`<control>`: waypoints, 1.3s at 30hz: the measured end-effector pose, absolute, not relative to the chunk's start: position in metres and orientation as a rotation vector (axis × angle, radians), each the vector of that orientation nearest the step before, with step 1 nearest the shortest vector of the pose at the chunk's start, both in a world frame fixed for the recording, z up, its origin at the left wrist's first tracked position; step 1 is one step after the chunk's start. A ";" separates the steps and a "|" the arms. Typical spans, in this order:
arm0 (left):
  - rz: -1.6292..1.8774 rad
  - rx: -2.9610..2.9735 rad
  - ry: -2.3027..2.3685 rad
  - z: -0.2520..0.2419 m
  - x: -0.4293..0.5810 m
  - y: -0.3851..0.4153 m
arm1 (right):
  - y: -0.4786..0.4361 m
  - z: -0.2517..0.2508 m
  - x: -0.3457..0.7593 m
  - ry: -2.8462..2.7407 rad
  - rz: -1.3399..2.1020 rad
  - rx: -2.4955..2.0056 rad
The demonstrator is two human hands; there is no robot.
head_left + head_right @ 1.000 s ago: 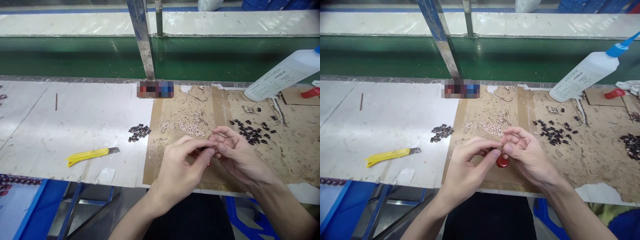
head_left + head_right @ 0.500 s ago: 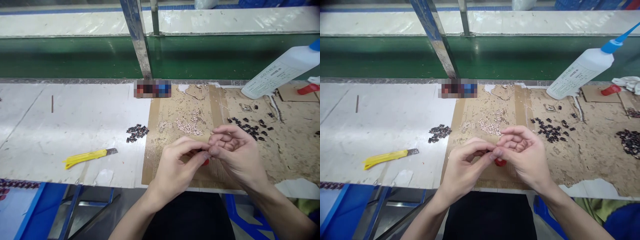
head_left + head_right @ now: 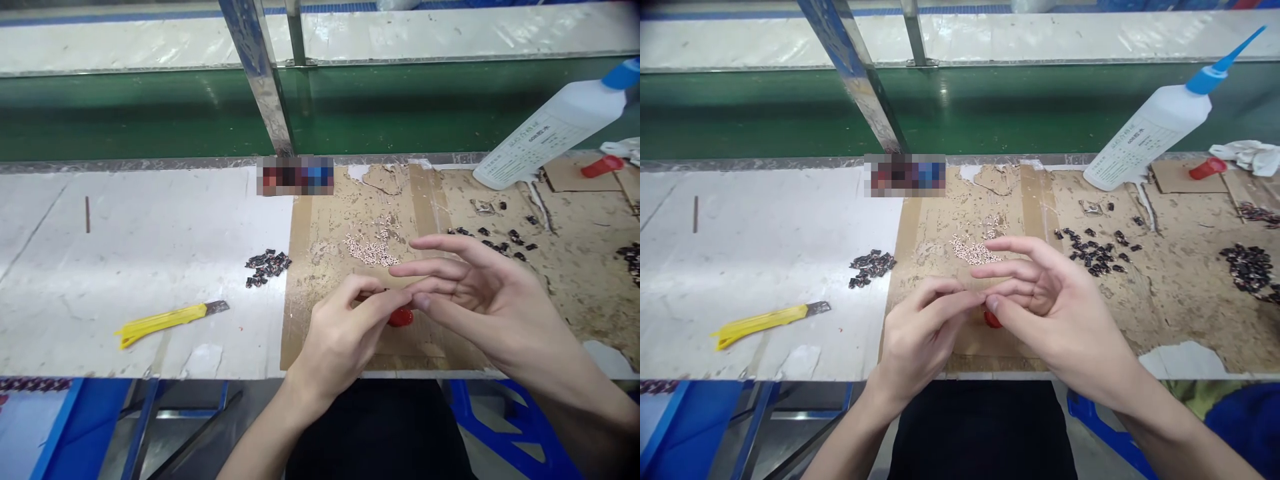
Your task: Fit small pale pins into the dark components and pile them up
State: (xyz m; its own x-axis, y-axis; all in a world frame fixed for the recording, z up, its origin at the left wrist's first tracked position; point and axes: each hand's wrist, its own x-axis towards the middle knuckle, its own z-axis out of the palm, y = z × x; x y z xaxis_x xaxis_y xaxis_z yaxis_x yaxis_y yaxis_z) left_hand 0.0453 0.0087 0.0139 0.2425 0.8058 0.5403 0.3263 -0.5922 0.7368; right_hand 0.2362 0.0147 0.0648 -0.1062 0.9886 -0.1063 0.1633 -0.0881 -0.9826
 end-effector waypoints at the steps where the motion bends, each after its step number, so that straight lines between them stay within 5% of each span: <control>1: 1.320 2.087 1.042 0.013 0.044 0.009 | 0.015 0.065 0.238 -1.364 1.324 -1.353; 7: 1.341 2.097 0.989 0.010 0.047 0.010 | 0.008 0.060 0.241 -1.257 1.382 -1.327; 16: 1.422 1.286 0.916 0.002 0.070 -0.006 | -0.010 0.034 0.234 -1.212 1.397 -1.170; 39: 1.259 1.211 0.865 0.008 0.068 -0.014 | -0.031 0.022 0.243 -1.205 1.483 -1.113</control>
